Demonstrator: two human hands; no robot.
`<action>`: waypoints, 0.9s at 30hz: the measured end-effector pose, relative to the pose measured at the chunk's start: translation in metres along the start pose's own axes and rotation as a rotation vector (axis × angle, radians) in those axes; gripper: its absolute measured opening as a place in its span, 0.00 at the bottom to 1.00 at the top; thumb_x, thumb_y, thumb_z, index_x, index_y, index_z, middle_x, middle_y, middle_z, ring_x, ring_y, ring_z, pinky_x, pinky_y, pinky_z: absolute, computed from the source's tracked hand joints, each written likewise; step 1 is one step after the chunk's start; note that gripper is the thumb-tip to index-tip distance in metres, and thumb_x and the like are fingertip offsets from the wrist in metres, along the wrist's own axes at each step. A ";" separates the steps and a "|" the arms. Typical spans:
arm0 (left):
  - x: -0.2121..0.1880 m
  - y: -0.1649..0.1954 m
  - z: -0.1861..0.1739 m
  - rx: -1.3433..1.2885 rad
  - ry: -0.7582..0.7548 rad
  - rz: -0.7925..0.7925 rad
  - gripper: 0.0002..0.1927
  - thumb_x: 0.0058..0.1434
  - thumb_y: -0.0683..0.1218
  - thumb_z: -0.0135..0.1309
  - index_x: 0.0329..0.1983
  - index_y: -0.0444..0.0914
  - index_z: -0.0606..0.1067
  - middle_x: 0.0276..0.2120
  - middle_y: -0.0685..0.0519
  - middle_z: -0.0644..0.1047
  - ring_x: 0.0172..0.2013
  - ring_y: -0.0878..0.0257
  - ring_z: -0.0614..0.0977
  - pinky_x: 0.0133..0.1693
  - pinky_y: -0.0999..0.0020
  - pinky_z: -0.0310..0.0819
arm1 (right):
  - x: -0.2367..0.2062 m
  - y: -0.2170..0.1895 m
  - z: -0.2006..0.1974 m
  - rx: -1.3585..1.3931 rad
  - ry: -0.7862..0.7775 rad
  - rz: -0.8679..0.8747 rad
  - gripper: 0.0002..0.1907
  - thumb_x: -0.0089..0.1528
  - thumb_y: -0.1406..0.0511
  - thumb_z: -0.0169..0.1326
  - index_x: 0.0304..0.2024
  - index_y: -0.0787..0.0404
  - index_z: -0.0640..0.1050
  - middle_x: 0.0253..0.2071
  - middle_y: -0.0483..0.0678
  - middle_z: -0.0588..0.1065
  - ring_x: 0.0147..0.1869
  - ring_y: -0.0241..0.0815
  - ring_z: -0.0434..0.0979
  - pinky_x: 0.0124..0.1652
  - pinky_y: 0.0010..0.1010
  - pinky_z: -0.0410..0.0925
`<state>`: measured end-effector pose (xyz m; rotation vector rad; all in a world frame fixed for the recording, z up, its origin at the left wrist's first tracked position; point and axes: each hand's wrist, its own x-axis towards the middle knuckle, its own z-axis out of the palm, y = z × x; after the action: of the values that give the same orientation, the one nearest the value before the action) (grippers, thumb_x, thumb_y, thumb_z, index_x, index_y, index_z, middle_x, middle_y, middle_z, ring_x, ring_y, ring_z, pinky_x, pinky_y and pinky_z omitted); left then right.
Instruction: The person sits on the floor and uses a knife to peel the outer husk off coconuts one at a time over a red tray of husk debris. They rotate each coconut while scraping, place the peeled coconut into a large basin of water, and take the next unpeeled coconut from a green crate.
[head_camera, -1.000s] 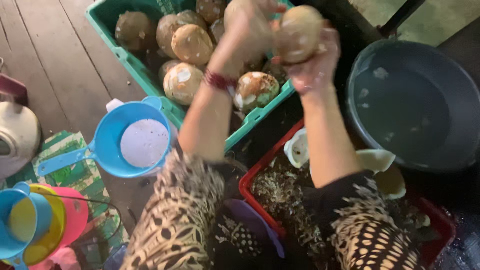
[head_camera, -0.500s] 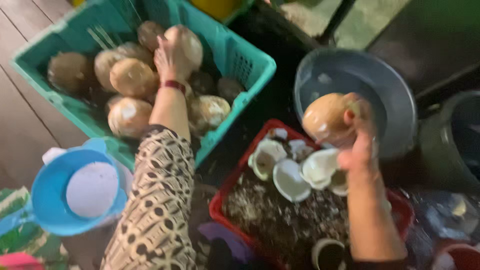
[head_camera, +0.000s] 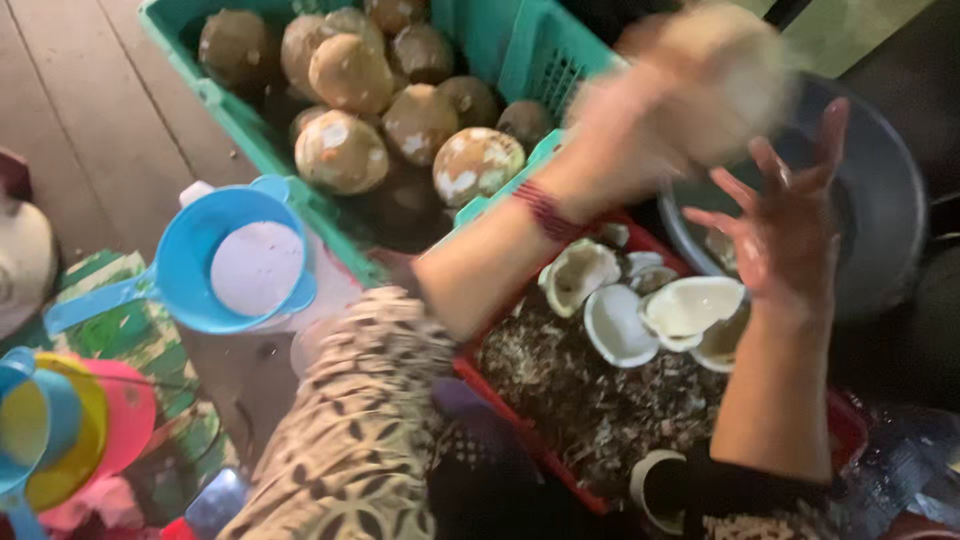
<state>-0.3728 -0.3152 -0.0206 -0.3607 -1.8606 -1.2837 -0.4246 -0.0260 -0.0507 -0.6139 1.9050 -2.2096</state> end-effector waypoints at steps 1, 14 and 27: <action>-0.007 0.015 0.035 0.152 -0.077 0.014 0.28 0.58 0.49 0.69 0.61 0.46 0.73 0.53 0.54 0.80 0.54 0.61 0.84 0.56 0.65 0.83 | -0.005 -0.001 0.004 0.082 -0.004 0.005 0.34 0.68 0.51 0.60 0.73 0.53 0.68 0.70 0.53 0.64 0.67 0.50 0.70 0.64 0.41 0.69; -0.009 -0.039 -0.260 1.229 0.058 -0.856 0.35 0.56 0.48 0.56 0.69 0.59 0.68 0.60 0.40 0.69 0.64 0.32 0.67 0.60 0.26 0.61 | 0.036 -0.004 0.081 -1.383 0.051 -0.977 0.24 0.66 0.63 0.72 0.59 0.63 0.77 0.59 0.62 0.72 0.66 0.61 0.73 0.65 0.45 0.67; -0.011 -0.028 -0.271 0.908 0.792 -0.758 0.35 0.49 0.56 0.70 0.61 0.56 0.71 0.56 0.46 0.70 0.57 0.48 0.75 0.58 0.51 0.73 | 0.095 0.043 0.416 -1.277 -0.504 -0.199 0.42 0.61 0.61 0.56 0.73 0.58 0.53 0.69 0.68 0.58 0.57 0.67 0.73 0.51 0.51 0.70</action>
<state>-0.2574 -0.5626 -0.0102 1.2442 -1.6531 -0.6740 -0.3477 -0.4476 -0.0296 -1.3487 2.7509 -0.4742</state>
